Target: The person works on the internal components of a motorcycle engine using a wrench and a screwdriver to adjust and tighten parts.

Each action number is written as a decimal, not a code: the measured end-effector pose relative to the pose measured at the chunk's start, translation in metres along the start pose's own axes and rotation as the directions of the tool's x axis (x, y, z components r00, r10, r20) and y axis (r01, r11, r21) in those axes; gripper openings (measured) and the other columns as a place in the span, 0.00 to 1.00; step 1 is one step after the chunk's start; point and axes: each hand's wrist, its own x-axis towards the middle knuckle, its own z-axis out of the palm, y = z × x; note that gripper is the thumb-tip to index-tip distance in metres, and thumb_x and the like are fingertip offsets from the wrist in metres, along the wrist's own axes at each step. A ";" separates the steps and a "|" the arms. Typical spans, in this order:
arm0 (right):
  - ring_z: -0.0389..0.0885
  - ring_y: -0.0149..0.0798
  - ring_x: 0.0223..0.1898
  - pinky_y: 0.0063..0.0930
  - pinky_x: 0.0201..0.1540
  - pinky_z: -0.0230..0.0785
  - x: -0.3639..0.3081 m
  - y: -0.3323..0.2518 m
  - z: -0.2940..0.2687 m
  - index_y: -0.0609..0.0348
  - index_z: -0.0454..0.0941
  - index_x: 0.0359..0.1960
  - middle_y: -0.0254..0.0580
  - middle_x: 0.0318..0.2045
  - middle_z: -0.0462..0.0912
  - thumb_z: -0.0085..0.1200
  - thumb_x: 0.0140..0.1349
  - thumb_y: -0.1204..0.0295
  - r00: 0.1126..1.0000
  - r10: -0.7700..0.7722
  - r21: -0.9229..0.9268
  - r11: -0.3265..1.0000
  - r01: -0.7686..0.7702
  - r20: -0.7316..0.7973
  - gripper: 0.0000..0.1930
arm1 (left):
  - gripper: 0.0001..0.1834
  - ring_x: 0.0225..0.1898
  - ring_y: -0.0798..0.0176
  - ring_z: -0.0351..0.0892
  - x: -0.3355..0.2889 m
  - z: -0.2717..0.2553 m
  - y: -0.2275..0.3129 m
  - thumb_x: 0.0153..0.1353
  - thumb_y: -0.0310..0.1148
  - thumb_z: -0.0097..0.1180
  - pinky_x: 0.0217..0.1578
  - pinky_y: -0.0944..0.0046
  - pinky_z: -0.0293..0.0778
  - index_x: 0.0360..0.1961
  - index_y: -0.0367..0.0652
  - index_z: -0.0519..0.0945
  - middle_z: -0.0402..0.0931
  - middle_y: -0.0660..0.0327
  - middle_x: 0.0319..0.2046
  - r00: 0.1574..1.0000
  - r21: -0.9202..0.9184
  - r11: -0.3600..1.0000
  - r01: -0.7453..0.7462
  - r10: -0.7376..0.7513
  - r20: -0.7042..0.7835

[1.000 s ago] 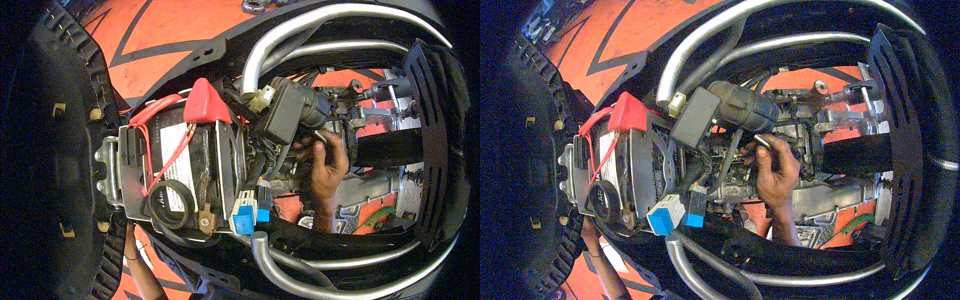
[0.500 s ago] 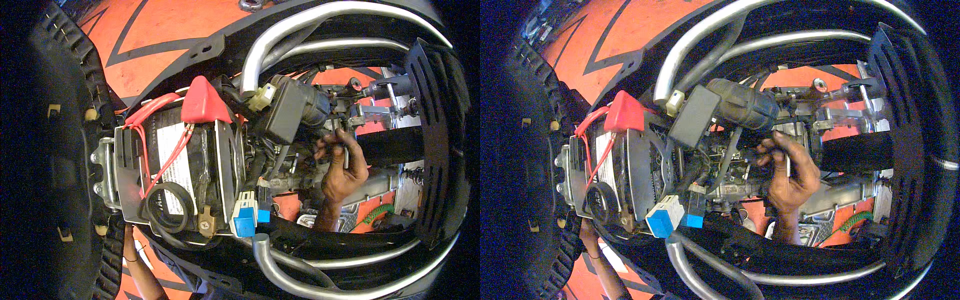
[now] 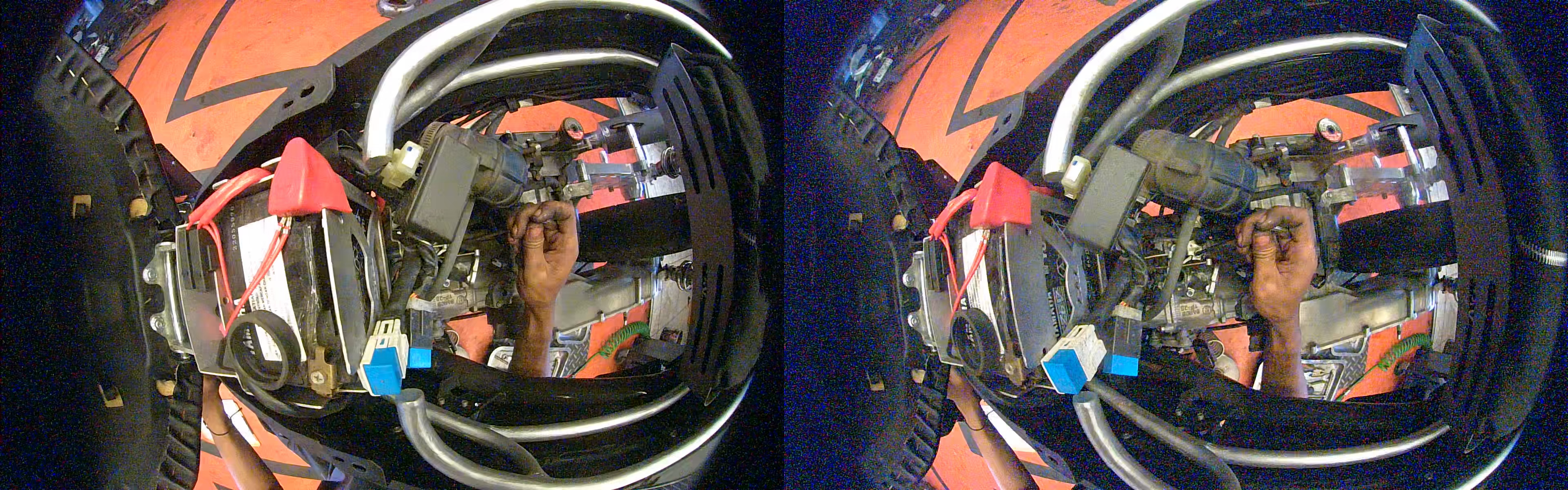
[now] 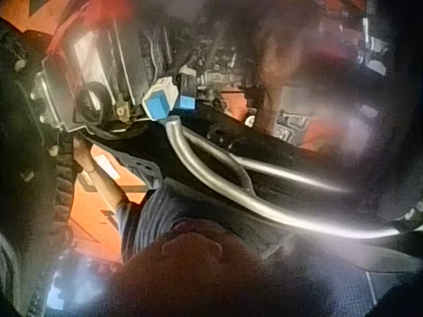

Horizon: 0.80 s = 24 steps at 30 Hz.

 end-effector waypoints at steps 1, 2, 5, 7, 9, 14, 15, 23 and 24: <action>0.67 0.28 0.25 0.19 0.26 0.60 0.000 -0.003 0.001 0.58 0.63 0.38 0.40 0.25 0.72 0.49 0.65 0.71 0.999 0.028 -0.032 0.999 -0.028 -0.015 0.08 | 0.22 0.42 0.66 0.75 0.005 0.001 0.004 0.66 0.44 0.46 0.47 0.68 0.69 0.51 0.37 0.75 0.77 0.60 0.44 1.000 -0.001 1.000 -0.001 0.001 -0.001; 0.67 0.28 0.25 0.19 0.26 0.60 0.000 -0.002 0.001 0.58 0.63 0.38 0.40 0.25 0.72 0.49 0.65 0.71 1.000 0.027 -0.032 0.999 -0.027 -0.015 0.08 | 0.22 0.42 0.66 0.75 0.005 0.000 0.002 0.66 0.44 0.46 0.47 0.68 0.69 0.51 0.37 0.75 0.77 0.60 0.44 1.000 -0.002 1.000 -0.002 0.002 -0.001; 0.67 0.28 0.24 0.23 0.28 0.60 0.005 -0.001 -0.001 0.58 0.63 0.39 0.39 0.24 0.73 0.46 0.66 0.70 0.991 -0.061 -0.002 0.998 0.062 0.116 0.07 | 0.22 0.42 0.66 0.75 0.005 0.000 0.004 0.66 0.44 0.46 0.47 0.68 0.69 0.51 0.37 0.75 0.78 0.60 0.44 1.000 -0.003 1.000 -0.004 0.004 -0.005; 0.67 0.27 0.23 0.23 0.27 0.60 0.005 -0.010 0.001 0.58 0.62 0.40 0.38 0.23 0.73 0.43 0.68 0.67 0.987 0.041 0.082 0.995 -0.054 0.154 0.08 | 0.22 0.41 0.67 0.75 0.001 -0.002 0.001 0.66 0.44 0.46 0.47 0.68 0.69 0.51 0.37 0.75 0.78 0.60 0.44 1.000 -0.006 1.000 -0.004 0.004 -0.007; 0.67 0.26 0.21 0.20 0.24 0.57 0.008 -0.019 0.011 0.57 0.60 0.42 0.38 0.20 0.74 0.37 0.70 0.63 0.979 0.135 0.093 0.984 -0.150 0.150 0.11 | 0.22 0.41 0.67 0.75 0.009 0.002 0.004 0.66 0.44 0.46 0.47 0.68 0.69 0.51 0.37 0.75 0.78 0.60 0.44 1.000 -0.015 1.000 -0.005 0.005 -0.006; 0.77 0.29 0.23 0.18 0.25 0.66 0.001 -0.010 0.021 0.63 0.71 0.36 0.46 0.27 0.81 0.46 0.67 0.69 0.998 0.044 -0.178 0.983 -0.053 -0.052 0.09 | 0.22 0.41 0.67 0.75 -0.004 -0.003 -0.009 0.66 0.44 0.46 0.47 0.68 0.69 0.50 0.37 0.75 0.78 0.60 0.43 1.000 -0.012 1.000 0.000 0.000 -0.022; 0.79 0.32 0.25 0.20 0.28 0.68 -0.003 -0.009 0.021 0.65 0.72 0.36 0.46 0.28 0.82 0.48 0.65 0.70 0.998 -0.060 -0.341 0.938 0.057 0.003 0.09 | 0.22 0.41 0.67 0.75 -0.018 -0.009 -0.020 0.66 0.44 0.46 0.47 0.68 0.69 0.50 0.37 0.75 0.78 0.60 0.43 0.999 0.000 1.000 0.010 -0.010 -0.032; 0.77 0.49 0.34 0.38 0.36 0.69 0.017 -0.027 -0.008 0.63 0.75 0.38 0.51 0.34 0.75 0.58 0.53 0.71 0.937 -0.160 -0.717 0.608 0.341 0.309 0.13 | 0.22 0.41 0.67 0.75 0.023 -0.011 -0.001 0.66 0.44 0.46 0.47 0.68 0.69 0.50 0.37 0.76 0.78 0.61 0.43 0.986 -0.025 1.000 -0.014 0.010 -0.164; 0.76 0.51 0.34 0.38 0.35 0.69 0.021 -0.030 -0.003 0.63 0.73 0.38 0.51 0.33 0.75 0.58 0.53 0.72 0.934 -0.127 -0.733 0.588 0.342 0.333 0.13 | 0.22 0.41 0.67 0.75 0.004 -0.013 -0.005 0.66 0.44 0.46 0.47 0.68 0.69 0.50 0.37 0.76 0.78 0.61 0.43 0.982 -0.017 1.000 -0.019 0.015 -0.189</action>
